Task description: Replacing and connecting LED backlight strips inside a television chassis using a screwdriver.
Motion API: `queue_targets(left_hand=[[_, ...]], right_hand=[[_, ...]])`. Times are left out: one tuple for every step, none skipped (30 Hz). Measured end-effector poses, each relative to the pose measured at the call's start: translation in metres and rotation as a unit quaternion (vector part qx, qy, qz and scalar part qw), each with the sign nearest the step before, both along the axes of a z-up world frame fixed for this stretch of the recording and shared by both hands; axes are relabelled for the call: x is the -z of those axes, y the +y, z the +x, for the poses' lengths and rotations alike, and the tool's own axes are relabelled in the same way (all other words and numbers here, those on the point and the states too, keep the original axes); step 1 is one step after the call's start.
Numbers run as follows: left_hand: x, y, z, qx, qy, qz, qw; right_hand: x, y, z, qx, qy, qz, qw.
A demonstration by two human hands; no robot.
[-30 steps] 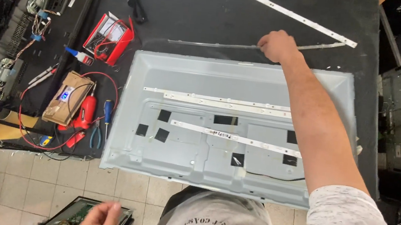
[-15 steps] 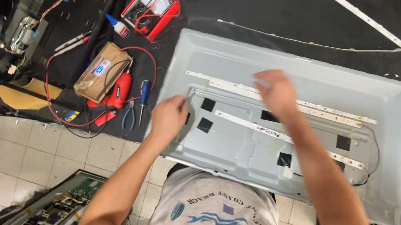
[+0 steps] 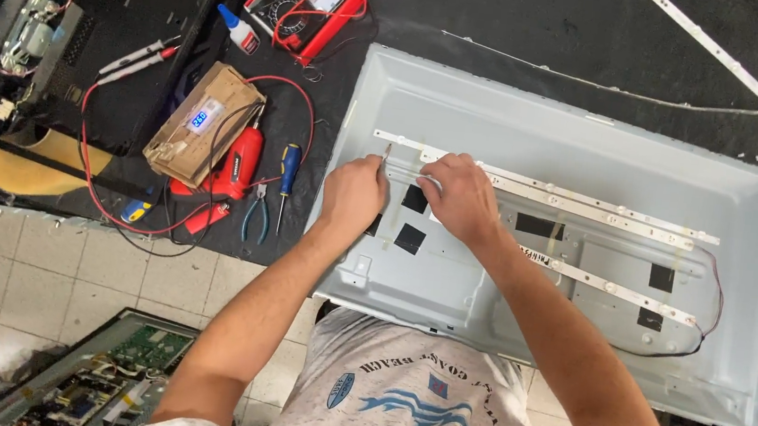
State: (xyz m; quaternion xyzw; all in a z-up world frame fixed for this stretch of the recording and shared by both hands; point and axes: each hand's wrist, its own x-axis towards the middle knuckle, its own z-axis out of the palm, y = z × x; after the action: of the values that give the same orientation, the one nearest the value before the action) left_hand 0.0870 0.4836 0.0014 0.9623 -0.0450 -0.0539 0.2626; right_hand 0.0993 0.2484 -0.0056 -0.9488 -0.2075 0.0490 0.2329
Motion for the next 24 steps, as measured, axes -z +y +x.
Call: queue_targets(left_hand=[[0.0,0.003,0.0,-0.003,0.002,0.027,1.0],[0.003,-0.008,0.002,0.001,0.004,0.043,0.999],[0.0,-0.011,0.002,0.013,0.004,0.032,0.999],[-0.004,-0.008,0.003,0.014,0.002,0.036,0.999],[-0.009,-0.006,0.004,0.016,0.001,0.039,0.999],[-0.006,-0.006,0.004,0.024,0.001,0.037,0.999],[-0.004,-0.007,0.004,0.022,0.002,0.045,0.999],[-0.001,-0.006,0.004,0.019,0.003,0.053,0.998],[0.0,-0.006,0.004,0.027,0.002,0.051,0.998],[0.002,-0.006,0.004,0.023,0.001,0.055,0.998],[0.004,-0.006,0.003,0.019,0.0,0.059,0.998],[0.002,-0.007,0.003,0.022,0.0,0.059,0.998],[-0.001,-0.007,0.003,0.015,0.006,0.043,0.999],[-0.004,-0.005,0.003,0.007,0.013,0.028,1.0],[-0.005,-0.005,0.002,0.008,0.013,0.028,0.999],[-0.006,-0.006,0.002,0.01,0.01,0.03,0.999],[-0.007,-0.007,0.002,0.012,0.007,0.031,0.999],[-0.008,-0.008,0.001,0.014,0.007,0.03,0.999],[-0.01,-0.008,0.0,0.013,0.008,0.032,0.999],[-0.011,-0.006,-0.002,0.009,0.01,0.036,0.999],[-0.007,-0.008,0.0,0.007,0.01,0.037,0.999],[-0.004,-0.008,0.0,0.011,-0.01,0.04,0.999],[0.0,-0.007,0.0,0.016,-0.029,0.045,0.998],[0.005,-0.008,-0.001,0.004,-0.029,0.051,0.998]], right_hand=[[0.006,0.001,0.0,0.006,-0.062,-0.011,0.998],[0.009,-0.011,-0.002,0.018,-0.123,-0.034,0.992],[0.011,-0.016,-0.003,0.029,-0.122,-0.047,0.991],[0.015,-0.015,-0.003,0.05,-0.091,-0.051,0.993],[0.018,-0.014,-0.003,0.072,-0.06,-0.054,0.994],[0.024,-0.017,-0.003,0.08,-0.059,-0.056,0.993],[0.031,-0.02,-0.004,0.067,-0.066,-0.051,0.994],[0.037,-0.023,-0.005,0.053,-0.072,-0.045,0.995],[0.035,-0.022,-0.006,0.061,-0.072,-0.048,0.994],[0.033,-0.022,-0.009,0.061,-0.065,-0.054,0.995],[0.031,-0.021,-0.011,0.061,-0.057,-0.06,0.995],[0.03,-0.022,-0.012,0.064,-0.057,-0.06,0.995],[0.028,-0.022,-0.013,0.065,-0.051,-0.058,0.995],[0.028,-0.02,-0.014,0.065,-0.045,-0.054,0.995],[0.026,-0.019,-0.014,0.066,-0.045,-0.053,0.995],[0.025,-0.02,-0.014,0.065,-0.052,-0.055,0.995],[0.024,-0.02,-0.014,0.064,-0.059,-0.057,0.995],[0.018,-0.02,-0.013,0.065,-0.059,-0.058,0.994],[0.013,-0.019,-0.012,0.065,-0.062,-0.053,0.995],[0.007,-0.016,-0.011,0.062,-0.066,-0.046,0.995],[0.007,-0.017,-0.008,0.06,-0.066,-0.045,0.995],[0.007,-0.015,-0.003,0.056,-0.078,-0.038,0.995],[0.006,-0.011,0.001,0.053,-0.09,-0.031,0.994],[0.012,-0.009,0.007,0.042,-0.091,-0.024,0.995]])
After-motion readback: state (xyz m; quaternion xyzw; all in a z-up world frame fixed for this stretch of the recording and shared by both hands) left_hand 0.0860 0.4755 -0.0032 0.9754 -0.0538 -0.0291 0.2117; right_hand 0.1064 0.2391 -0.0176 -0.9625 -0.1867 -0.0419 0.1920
